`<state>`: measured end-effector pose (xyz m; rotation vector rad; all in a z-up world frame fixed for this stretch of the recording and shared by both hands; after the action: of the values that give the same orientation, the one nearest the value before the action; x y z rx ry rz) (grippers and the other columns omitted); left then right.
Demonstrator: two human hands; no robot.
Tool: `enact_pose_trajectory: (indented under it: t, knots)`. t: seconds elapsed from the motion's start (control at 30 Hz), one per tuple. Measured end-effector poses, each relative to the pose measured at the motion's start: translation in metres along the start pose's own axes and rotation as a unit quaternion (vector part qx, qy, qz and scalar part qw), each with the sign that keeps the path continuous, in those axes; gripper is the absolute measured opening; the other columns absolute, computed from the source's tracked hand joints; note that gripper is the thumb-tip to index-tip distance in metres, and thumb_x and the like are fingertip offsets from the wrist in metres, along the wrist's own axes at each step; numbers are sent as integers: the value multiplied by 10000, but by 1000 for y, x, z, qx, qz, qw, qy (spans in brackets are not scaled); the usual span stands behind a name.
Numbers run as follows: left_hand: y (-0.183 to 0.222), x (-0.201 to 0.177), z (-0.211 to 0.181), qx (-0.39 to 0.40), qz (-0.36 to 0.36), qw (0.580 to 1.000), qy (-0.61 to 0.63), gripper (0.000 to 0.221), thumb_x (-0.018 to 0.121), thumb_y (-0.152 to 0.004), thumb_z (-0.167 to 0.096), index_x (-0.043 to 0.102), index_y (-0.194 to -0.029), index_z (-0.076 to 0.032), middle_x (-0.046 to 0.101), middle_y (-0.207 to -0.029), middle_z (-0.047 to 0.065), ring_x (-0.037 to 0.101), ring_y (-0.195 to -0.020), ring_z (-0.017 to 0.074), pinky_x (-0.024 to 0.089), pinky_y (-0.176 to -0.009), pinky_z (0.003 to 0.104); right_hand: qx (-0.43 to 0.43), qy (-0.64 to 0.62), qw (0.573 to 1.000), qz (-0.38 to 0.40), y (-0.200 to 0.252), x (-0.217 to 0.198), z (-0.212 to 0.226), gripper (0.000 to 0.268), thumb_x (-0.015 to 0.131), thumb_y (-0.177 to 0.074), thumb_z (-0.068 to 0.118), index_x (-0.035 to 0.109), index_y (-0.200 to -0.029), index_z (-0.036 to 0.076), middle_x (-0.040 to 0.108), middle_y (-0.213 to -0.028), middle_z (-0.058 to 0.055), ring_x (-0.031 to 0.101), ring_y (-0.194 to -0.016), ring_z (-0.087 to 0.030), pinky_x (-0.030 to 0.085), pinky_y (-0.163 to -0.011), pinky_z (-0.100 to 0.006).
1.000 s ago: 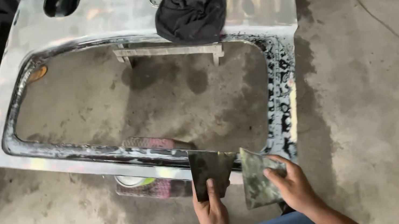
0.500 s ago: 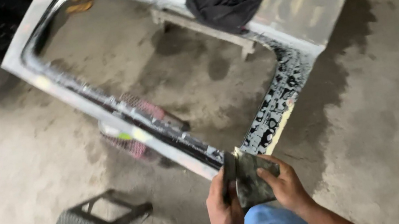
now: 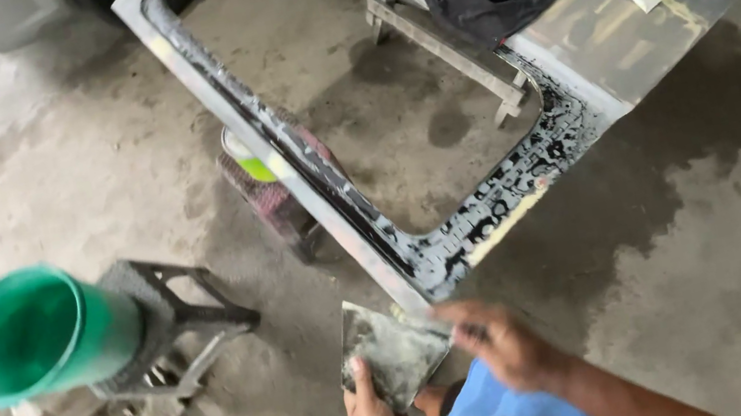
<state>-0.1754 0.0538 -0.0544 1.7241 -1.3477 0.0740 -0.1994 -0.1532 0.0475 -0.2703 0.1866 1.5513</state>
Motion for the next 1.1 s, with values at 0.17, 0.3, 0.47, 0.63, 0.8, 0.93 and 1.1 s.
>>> enact_pose_trajectory:
  t: [0.17,0.3,0.47,0.63,0.8,0.93,1.1]
  knots:
    - [61,-45,36,-18,4,1000,24,432,528,-1011,-358,595,-1224,11,731,-1067,144,725,-881,277,569,-689,430,43,68,988,129,82,-1,-5,399,557,-1011,193,642,-1385,83,714,-1286,-142,652,-1207,-280,482,-1035,-382]
    - [115,-23,32,-15,-50,998,37,409,490,-999,-347,602,-1186,-1,718,-1043,114,725,-830,231,585,-658,400,207,48,963,163,144,-13,-29,400,549,-1001,232,663,-1362,104,759,-1128,-87,679,-1057,-184,530,-943,-337]
    - [101,-76,96,173,-84,895,-402,428,532,-1102,-339,710,-1061,48,616,-792,176,487,-663,189,415,-585,325,284,-153,947,2,193,-26,-102,366,595,-995,212,679,-1285,6,759,-1004,-76,661,-897,-129,547,-821,-323]
    - [162,4,83,131,-31,955,-264,394,531,-1021,-302,677,-1210,11,690,-832,95,493,-637,155,420,-554,343,288,-301,907,-57,179,-48,-88,368,600,-974,208,670,-1241,-35,757,-1039,-70,682,-911,-115,553,-816,-296]
    - [162,63,95,272,57,907,-316,326,514,-1054,-223,640,-1237,16,768,-1015,96,678,-895,154,548,-808,318,268,-141,951,-56,163,-85,-113,376,667,-951,192,667,-1271,-5,760,-1051,-56,658,-931,-86,541,-834,-262]
    - [161,112,121,327,67,851,-406,292,536,-1029,-157,649,-1255,-11,750,-1022,122,697,-887,219,567,-812,344,257,-100,960,-44,134,-117,-121,381,705,-926,153,670,-1271,-6,774,-1043,-63,666,-922,-84,561,-828,-266]
    - [140,167,150,313,104,781,-531,368,524,-1010,-188,666,-1305,-21,736,-1087,177,693,-974,323,557,-812,393,292,-217,930,-58,95,-178,-138,396,665,-985,103,652,-1369,7,756,-1052,-139,680,-860,-229,548,-723,-427]
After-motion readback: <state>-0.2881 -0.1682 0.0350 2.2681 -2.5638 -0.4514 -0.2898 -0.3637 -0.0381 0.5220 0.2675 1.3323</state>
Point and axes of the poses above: each hand's wrist, its own y-axis away from the middle knuckle, its own x-axis out of the palm, z = x × y, the point moved 3 cm from there along -y, towards the middle knuckle
